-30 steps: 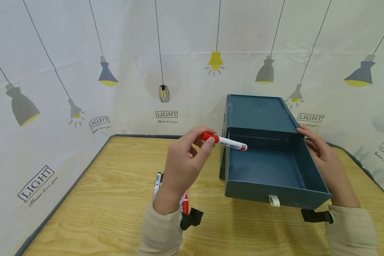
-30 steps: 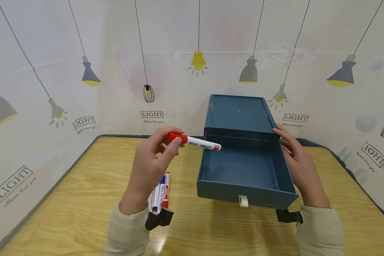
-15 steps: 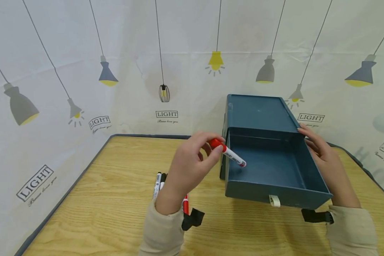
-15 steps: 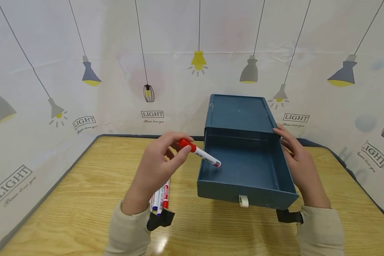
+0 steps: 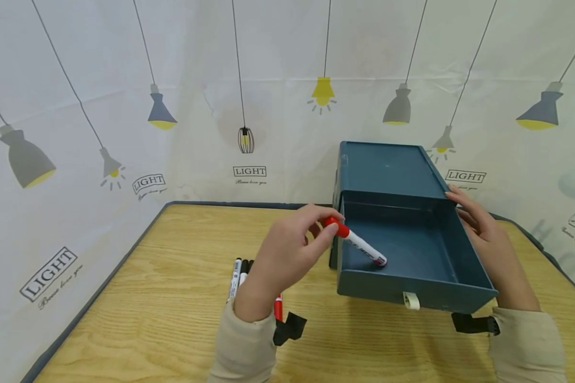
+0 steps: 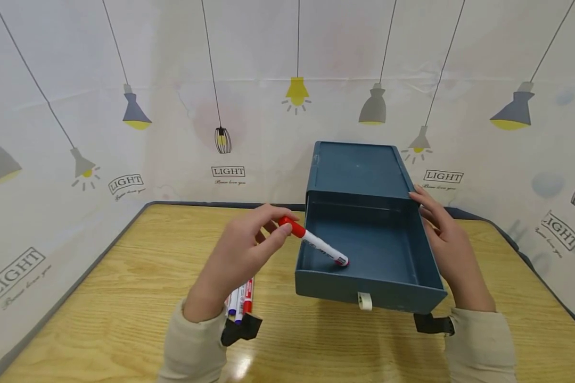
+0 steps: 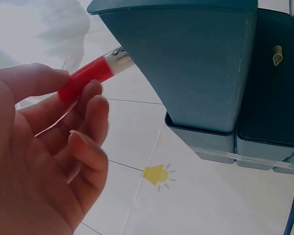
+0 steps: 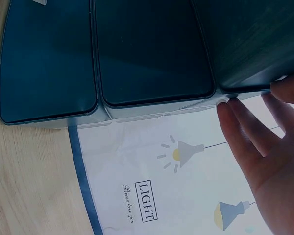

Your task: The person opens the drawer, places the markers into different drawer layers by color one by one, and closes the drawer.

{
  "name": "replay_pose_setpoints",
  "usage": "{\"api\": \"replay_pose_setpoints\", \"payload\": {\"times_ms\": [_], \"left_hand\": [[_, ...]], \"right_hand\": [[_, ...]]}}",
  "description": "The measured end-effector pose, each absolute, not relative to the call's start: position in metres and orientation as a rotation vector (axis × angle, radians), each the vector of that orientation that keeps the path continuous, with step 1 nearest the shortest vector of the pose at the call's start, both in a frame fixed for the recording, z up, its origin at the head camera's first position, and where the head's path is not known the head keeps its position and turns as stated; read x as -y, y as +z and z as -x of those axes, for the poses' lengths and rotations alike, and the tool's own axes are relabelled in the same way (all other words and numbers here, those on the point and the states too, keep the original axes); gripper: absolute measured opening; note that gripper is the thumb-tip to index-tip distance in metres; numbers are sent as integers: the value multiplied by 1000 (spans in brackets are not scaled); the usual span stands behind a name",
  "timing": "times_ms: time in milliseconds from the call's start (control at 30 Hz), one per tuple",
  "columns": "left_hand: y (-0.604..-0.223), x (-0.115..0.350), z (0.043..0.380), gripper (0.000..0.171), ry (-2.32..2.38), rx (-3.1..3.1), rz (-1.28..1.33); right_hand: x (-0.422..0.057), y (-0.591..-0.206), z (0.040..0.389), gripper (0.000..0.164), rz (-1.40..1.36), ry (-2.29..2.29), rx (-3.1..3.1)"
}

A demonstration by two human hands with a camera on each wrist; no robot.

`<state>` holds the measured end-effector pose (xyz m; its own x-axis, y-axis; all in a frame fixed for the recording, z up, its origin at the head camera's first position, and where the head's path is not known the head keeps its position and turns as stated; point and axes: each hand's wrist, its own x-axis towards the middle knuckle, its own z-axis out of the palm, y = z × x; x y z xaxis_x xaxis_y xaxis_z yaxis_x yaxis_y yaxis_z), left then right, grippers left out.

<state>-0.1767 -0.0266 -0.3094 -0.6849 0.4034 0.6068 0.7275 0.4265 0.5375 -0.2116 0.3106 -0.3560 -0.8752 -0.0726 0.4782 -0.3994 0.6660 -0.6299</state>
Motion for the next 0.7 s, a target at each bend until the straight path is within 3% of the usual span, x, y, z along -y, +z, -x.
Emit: {"api": "replay_pose_setpoints", "payload": {"times_ms": [700], "left_hand": [[-312,23,174,14,-1065,2643,1140]], "right_hand": [[-310,-357,212,45,-368,1076,2455]]}}
